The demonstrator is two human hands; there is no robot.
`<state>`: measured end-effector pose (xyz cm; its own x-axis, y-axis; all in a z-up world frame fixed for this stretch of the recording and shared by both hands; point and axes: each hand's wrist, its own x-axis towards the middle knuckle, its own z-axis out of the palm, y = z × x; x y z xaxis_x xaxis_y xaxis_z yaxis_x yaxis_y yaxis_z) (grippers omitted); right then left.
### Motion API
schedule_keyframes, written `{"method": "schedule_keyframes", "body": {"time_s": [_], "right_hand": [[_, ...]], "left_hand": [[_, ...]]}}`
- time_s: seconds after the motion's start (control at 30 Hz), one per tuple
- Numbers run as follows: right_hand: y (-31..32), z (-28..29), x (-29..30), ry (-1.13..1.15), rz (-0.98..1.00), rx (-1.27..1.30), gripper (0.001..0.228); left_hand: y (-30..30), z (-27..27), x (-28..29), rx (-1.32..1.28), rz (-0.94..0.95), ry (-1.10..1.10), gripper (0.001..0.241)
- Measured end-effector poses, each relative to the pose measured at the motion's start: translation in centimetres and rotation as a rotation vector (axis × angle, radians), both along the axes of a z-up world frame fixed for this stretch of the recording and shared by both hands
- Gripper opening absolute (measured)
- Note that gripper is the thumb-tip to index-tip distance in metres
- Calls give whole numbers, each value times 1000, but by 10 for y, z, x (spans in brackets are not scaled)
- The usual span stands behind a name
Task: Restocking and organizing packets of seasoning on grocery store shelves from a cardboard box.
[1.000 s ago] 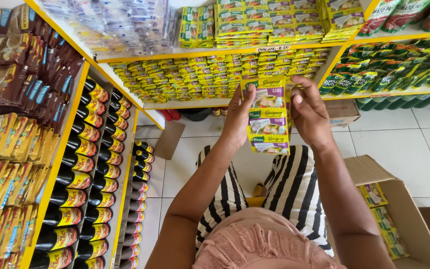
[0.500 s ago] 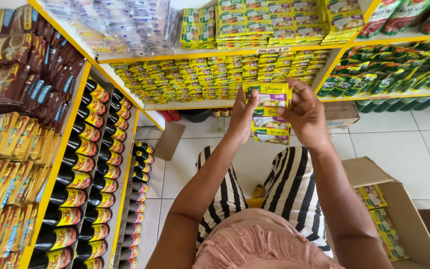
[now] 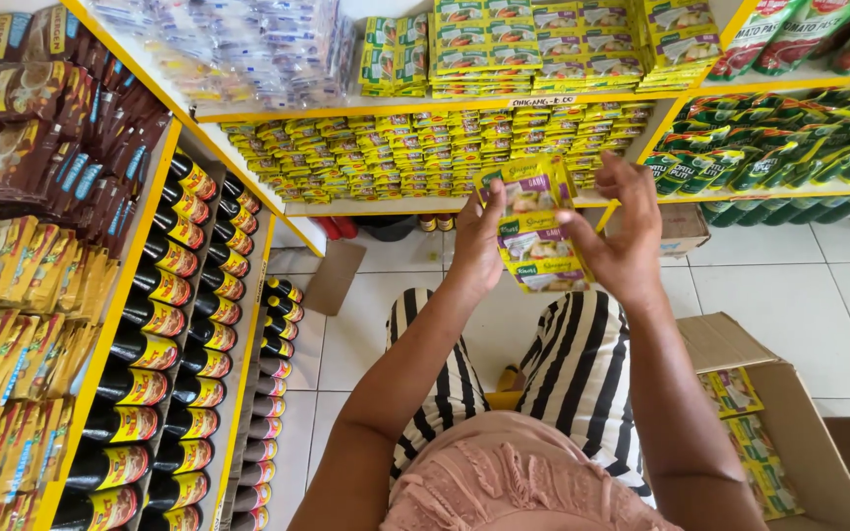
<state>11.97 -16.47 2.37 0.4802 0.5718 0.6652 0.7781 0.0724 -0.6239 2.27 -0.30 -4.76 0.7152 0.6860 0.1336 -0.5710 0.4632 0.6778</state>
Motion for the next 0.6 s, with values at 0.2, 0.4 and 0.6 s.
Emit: {"method": "schedule_keyframes", "body": {"time_s": [0.2, 0.4, 0.6], "right_hand": [[0, -42, -5, 776, 560, -92, 71], [-1, -79, -9, 1065, 549, 21, 54], [-3, -122, -21, 1191, 441, -49, 41]], "left_hand": [[24, 10, 6, -88, 54, 123, 56], [17, 5, -10, 48, -271, 356, 59], [12, -40, 4, -122, -123, 247, 51]]}}
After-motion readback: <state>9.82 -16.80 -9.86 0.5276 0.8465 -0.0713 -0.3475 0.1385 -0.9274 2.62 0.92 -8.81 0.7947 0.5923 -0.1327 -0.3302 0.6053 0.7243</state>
